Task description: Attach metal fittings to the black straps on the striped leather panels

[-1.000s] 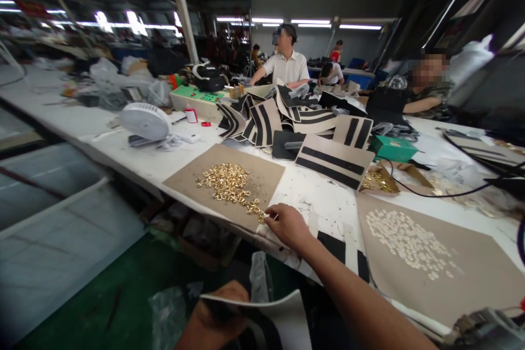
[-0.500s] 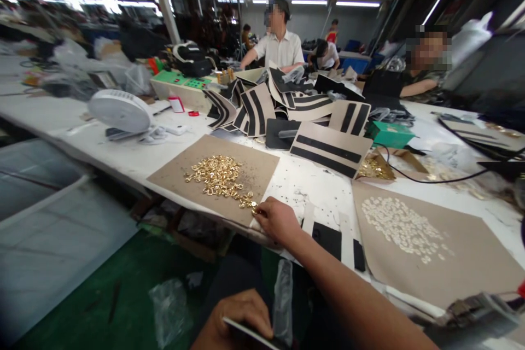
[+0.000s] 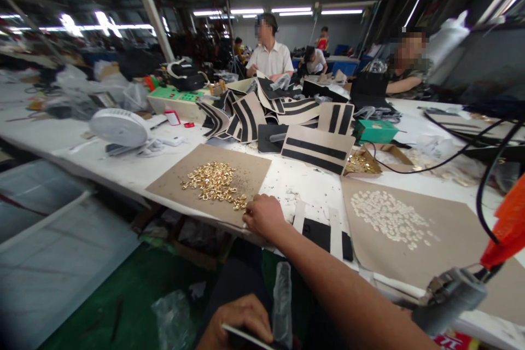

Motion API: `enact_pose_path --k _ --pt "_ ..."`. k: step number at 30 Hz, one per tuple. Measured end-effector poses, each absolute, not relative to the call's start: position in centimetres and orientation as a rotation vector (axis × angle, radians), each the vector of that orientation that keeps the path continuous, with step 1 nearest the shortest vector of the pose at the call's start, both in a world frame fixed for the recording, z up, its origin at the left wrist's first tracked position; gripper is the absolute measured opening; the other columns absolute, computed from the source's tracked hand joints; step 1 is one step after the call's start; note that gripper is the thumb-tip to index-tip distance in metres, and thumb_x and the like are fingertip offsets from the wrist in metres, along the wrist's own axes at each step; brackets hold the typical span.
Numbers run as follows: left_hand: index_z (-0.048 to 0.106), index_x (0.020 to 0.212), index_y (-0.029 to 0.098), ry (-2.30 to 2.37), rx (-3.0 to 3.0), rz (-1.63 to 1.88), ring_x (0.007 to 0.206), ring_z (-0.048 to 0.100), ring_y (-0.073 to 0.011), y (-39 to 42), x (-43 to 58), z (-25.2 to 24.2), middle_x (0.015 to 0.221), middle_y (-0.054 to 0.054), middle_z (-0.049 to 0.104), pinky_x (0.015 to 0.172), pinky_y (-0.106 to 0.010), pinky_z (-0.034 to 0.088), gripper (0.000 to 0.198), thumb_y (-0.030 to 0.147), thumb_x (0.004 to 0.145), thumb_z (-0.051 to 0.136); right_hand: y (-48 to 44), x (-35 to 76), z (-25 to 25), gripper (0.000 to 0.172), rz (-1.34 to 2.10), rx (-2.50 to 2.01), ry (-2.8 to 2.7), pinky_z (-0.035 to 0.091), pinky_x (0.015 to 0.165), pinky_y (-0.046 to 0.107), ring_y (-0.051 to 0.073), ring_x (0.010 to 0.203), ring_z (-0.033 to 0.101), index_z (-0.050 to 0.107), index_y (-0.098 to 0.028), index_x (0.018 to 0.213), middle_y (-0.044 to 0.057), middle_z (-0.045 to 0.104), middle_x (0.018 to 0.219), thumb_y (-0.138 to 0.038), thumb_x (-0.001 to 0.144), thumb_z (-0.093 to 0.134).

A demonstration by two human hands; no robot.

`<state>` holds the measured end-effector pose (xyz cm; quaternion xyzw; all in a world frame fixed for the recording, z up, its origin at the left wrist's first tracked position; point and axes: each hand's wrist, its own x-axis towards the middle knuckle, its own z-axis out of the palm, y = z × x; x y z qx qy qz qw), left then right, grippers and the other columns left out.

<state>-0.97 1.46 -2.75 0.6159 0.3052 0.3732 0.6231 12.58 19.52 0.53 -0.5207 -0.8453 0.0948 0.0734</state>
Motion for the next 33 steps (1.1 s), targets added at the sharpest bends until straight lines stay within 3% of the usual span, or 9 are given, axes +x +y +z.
enact_pose_path --k 8,14,21,33 --pt "0.083 0.087 0.020 0.709 1.424 0.784 0.078 0.066 -0.0187 1.0 -0.9 -1.6 0.082 -0.012 0.071 0.072 -0.028 0.047 0.036 0.054 0.081 0.076 20.6 11.4 1.3 0.015 0.401 -1.517 -2.544 0.042 0.068 0.028 0.021 0.083 0.066 0.077 -0.025 0.088 0.005 0.074 0.094 -0.032 0.081 0.065" --pt "0.082 0.084 0.018 0.722 1.456 0.846 0.074 0.066 -0.0175 0.9 -1.0 -2.4 0.079 -0.010 0.071 0.070 -0.026 0.048 0.023 0.040 0.079 0.082 19.8 17.7 2.7 0.020 0.395 -1.617 -2.311 0.042 0.068 0.026 0.018 0.084 0.066 0.073 -0.026 0.100 0.000 0.075 0.097 -0.038 0.091 0.059" --pt "0.074 0.068 0.015 0.875 1.310 0.959 0.067 0.061 -0.0149 1.9 1.4 -1.2 0.072 -0.006 0.065 0.063 -0.025 0.045 0.024 0.034 0.079 0.082 15.3 28.0 2.0 0.015 0.322 -1.811 -2.183 0.042 0.072 0.027 0.018 0.083 0.068 0.075 -0.025 0.098 0.001 0.076 0.093 -0.028 0.090 0.063" --pt "0.072 0.067 0.015 0.832 1.264 0.933 0.066 0.060 -0.0151 2.7 2.8 -0.3 0.072 -0.005 0.064 0.064 -0.026 0.045 0.026 0.036 0.078 0.081 14.4 27.0 1.3 0.019 0.031 -1.976 -2.473 0.039 0.069 0.030 0.024 0.085 0.064 0.072 -0.022 0.093 0.009 0.069 0.091 -0.023 0.094 0.053"
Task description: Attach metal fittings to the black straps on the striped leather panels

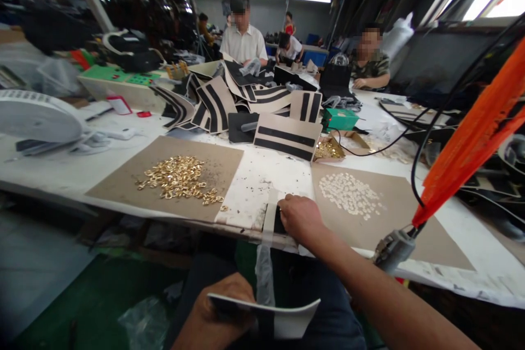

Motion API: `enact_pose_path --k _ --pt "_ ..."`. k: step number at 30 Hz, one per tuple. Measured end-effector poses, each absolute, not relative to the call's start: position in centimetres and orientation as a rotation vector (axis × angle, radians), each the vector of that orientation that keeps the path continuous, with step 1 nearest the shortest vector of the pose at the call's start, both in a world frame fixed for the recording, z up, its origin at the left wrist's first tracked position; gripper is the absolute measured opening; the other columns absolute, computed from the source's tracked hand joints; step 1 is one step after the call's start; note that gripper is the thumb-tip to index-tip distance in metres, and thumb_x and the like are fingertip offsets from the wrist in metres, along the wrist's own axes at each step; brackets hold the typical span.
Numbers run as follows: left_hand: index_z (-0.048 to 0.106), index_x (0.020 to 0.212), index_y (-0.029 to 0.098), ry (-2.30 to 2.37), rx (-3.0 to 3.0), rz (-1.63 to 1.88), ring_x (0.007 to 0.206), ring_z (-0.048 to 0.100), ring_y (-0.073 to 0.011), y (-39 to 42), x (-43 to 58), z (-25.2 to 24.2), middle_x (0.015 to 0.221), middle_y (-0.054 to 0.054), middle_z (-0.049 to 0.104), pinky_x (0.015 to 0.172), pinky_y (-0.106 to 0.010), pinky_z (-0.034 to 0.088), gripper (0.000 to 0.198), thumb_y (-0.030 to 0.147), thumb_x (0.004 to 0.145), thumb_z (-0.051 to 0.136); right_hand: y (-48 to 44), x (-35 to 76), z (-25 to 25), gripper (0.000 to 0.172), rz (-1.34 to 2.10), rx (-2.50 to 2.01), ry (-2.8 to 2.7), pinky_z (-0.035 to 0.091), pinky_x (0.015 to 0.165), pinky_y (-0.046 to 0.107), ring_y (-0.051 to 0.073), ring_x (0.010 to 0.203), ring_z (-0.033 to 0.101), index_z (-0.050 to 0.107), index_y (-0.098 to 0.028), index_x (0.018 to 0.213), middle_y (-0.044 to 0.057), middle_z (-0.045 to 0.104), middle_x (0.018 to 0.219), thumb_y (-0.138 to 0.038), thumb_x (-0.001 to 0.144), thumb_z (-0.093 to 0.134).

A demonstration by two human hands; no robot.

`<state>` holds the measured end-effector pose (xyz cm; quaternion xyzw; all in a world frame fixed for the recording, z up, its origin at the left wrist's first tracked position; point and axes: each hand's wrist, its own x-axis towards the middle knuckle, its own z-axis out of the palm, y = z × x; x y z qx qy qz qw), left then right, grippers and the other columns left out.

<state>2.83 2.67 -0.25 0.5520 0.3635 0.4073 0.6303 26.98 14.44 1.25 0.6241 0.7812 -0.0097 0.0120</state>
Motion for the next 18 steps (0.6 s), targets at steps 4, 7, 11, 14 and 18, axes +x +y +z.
enact_pose_path --k 4,7,11,14,18 --pt "0.073 0.066 0.014 0.846 1.253 0.916 0.067 0.060 -0.0151 2.7 2.4 -0.5 0.072 -0.006 0.065 0.063 -0.026 0.044 0.027 0.036 0.079 0.082 14.4 27.2 1.5 0.019 -0.182 1.967 2.467 0.040 0.070 0.029 0.022 0.086 0.065 0.075 -0.025 0.099 0.006 0.070 0.093 -0.024 0.090 0.058" --pt "0.073 0.066 0.014 0.823 1.266 0.904 0.067 0.060 -0.0149 2.8 2.2 -0.5 0.072 -0.006 0.064 0.064 -0.026 0.045 0.027 0.035 0.080 0.081 14.5 27.7 1.8 0.018 -0.377 2.023 2.521 0.042 0.071 0.027 0.019 0.084 0.065 0.076 -0.028 0.102 0.002 0.071 0.096 -0.028 0.089 0.062" --pt "0.075 0.067 0.014 0.818 1.245 0.910 0.066 0.061 -0.0147 2.9 2.3 -0.5 0.072 -0.006 0.065 0.062 -0.025 0.045 0.026 0.036 0.079 0.082 14.4 28.3 1.6 0.019 -0.497 2.085 2.577 0.046 0.079 0.027 0.019 0.089 0.066 0.077 -0.028 0.100 0.002 0.073 0.100 -0.030 0.092 0.061" --pt "0.076 0.067 0.015 0.828 1.219 0.928 0.067 0.061 -0.0153 2.7 2.3 -0.6 0.072 -0.006 0.066 0.061 -0.025 0.045 0.024 0.035 0.077 0.083 14.5 28.4 1.2 0.018 -0.519 2.083 2.600 0.046 0.079 0.027 0.019 0.090 0.066 0.077 -0.026 0.097 0.002 0.073 0.098 -0.025 0.088 0.062" --pt "0.076 0.067 0.015 0.829 1.227 0.939 0.067 0.062 -0.0153 2.5 2.4 -0.7 0.072 -0.006 0.066 0.062 -0.026 0.045 0.022 0.033 0.078 0.082 14.7 28.2 1.3 0.021 -0.484 2.105 2.576 0.044 0.072 0.025 0.017 0.081 0.064 0.075 -0.023 0.090 0.002 0.072 0.092 -0.013 0.078 0.061"
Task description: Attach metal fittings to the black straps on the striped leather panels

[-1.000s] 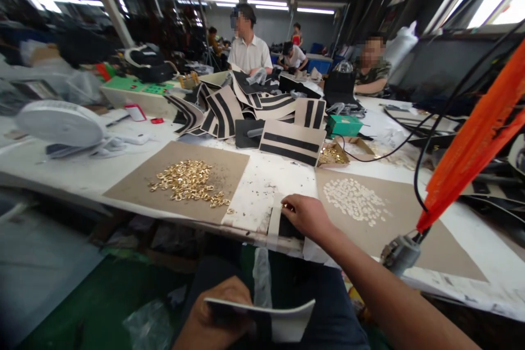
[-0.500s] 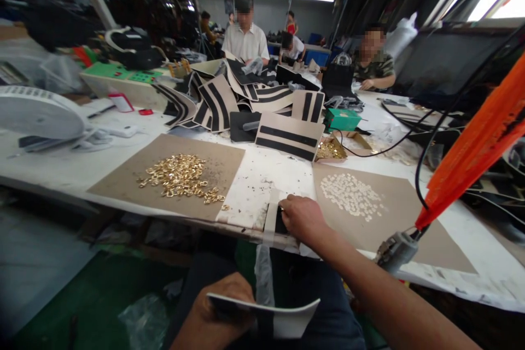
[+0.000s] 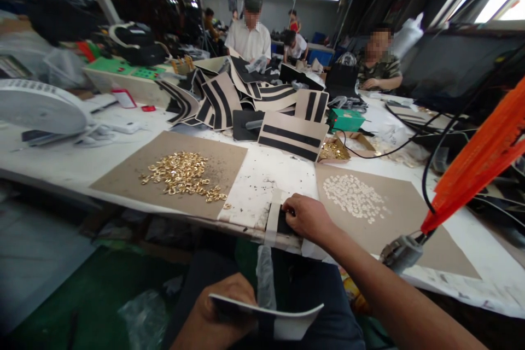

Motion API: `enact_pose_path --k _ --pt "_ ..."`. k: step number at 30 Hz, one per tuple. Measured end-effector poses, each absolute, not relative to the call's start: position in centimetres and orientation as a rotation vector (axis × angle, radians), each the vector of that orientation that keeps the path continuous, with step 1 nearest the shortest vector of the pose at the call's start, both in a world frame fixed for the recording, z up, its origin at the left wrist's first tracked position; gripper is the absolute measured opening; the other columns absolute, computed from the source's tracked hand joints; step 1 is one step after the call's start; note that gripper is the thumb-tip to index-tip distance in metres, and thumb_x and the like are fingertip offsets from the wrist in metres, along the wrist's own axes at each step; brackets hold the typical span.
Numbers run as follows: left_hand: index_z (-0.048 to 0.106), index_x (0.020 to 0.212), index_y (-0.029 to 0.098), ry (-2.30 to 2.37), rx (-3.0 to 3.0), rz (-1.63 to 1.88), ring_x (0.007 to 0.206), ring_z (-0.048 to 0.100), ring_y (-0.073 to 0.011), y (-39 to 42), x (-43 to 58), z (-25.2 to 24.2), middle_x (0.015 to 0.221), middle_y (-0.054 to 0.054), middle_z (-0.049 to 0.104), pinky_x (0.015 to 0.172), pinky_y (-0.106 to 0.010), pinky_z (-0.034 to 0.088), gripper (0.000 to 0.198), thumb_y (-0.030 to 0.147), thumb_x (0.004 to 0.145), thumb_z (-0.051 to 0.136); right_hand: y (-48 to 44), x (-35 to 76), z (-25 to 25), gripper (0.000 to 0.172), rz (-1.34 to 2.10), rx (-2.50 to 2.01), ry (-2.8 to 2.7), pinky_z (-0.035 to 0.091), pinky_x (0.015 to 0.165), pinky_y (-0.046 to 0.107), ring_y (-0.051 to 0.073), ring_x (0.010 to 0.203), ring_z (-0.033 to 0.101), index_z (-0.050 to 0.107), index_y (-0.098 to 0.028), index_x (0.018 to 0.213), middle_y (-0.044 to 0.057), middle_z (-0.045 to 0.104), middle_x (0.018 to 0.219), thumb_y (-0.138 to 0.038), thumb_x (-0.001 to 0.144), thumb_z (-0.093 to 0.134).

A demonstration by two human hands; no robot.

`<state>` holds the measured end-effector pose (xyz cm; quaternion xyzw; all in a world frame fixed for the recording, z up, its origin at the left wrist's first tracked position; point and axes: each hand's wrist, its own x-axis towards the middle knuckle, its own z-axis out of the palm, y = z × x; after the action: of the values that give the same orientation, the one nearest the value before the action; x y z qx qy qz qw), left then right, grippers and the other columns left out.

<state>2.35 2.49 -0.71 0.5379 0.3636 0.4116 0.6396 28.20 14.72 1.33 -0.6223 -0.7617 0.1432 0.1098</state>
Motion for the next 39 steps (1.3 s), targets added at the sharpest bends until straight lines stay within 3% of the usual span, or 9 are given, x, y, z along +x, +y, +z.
enact_pose_path --k 9,16,20,28,32,36,39 --pt "0.075 0.066 0.014 0.840 1.223 0.905 0.066 0.062 -0.0156 2.5 2.3 -0.5 0.071 -0.006 0.066 0.063 -0.026 0.045 0.022 0.033 0.076 0.083 14.7 28.1 0.8 0.025 0.520 -1.516 -2.289 0.046 0.076 0.025 0.018 0.083 0.062 0.071 -0.021 0.087 0.002 0.068 0.088 -0.006 0.077 0.054" --pt "0.075 0.066 0.014 0.859 1.235 0.912 0.065 0.061 -0.0148 2.4 2.5 -0.4 0.070 -0.005 0.065 0.061 -0.025 0.045 0.024 0.034 0.078 0.082 14.0 29.2 -0.3 0.029 0.608 -1.349 -2.234 0.049 0.089 0.031 0.019 0.093 0.065 0.075 -0.024 0.103 0.003 0.073 0.096 -0.010 0.086 0.056" --pt "0.077 0.068 0.014 0.823 1.232 0.914 0.066 0.062 -0.0151 2.5 2.6 -0.8 0.071 -0.006 0.065 0.063 -0.026 0.045 0.025 0.037 0.077 0.083 14.1 29.4 -0.7 0.025 0.662 -1.351 -2.169 0.050 0.092 0.033 0.020 0.097 0.064 0.077 -0.024 0.096 0.005 0.070 0.101 -0.011 0.087 0.057" --pt "0.077 0.070 0.015 0.824 1.303 0.821 0.068 0.063 -0.0165 3.1 2.2 -1.4 0.074 -0.007 0.067 0.065 -0.026 0.047 0.022 0.034 0.078 0.082 14.4 29.5 -0.4 0.018 0.701 -1.779 -1.985 0.050 0.082 0.032 0.021 0.090 0.064 0.074 -0.023 0.097 0.004 0.069 0.095 -0.020 0.081 0.068" --pt "0.077 0.070 0.014 0.810 1.278 0.801 0.070 0.063 -0.0166 3.1 2.2 -1.0 0.075 -0.008 0.067 0.066 -0.027 0.047 0.025 0.038 0.078 0.082 14.0 29.2 0.2 0.011 0.621 -1.923 -2.059 0.047 0.077 0.030 0.021 0.088 0.065 0.076 -0.025 0.089 0.002 0.070 0.095 -0.025 0.083 0.067" --pt "0.077 0.069 0.014 0.839 1.190 0.771 0.069 0.062 -0.0160 2.8 2.1 -1.1 0.076 -0.008 0.066 0.063 -0.025 0.044 0.030 0.042 0.071 0.087 13.4 28.8 0.7 0.018 0.550 -1.851 -2.188 0.046 0.076 0.030 0.021 0.087 0.066 0.078 -0.028 0.088 0.002 0.071 0.096 -0.028 0.088 0.060" --pt "0.080 0.071 0.015 0.792 1.137 0.778 0.068 0.062 -0.0172 2.8 1.8 -2.1 0.075 -0.009 0.067 0.063 -0.027 0.043 0.045 0.058 0.062 0.088 13.4 28.9 0.3 0.026 0.560 -1.832 -2.204 0.046 0.077 0.032 0.021 0.085 0.066 0.079 -0.030 0.086 0.002 0.073 0.096 -0.041 0.093 0.056"
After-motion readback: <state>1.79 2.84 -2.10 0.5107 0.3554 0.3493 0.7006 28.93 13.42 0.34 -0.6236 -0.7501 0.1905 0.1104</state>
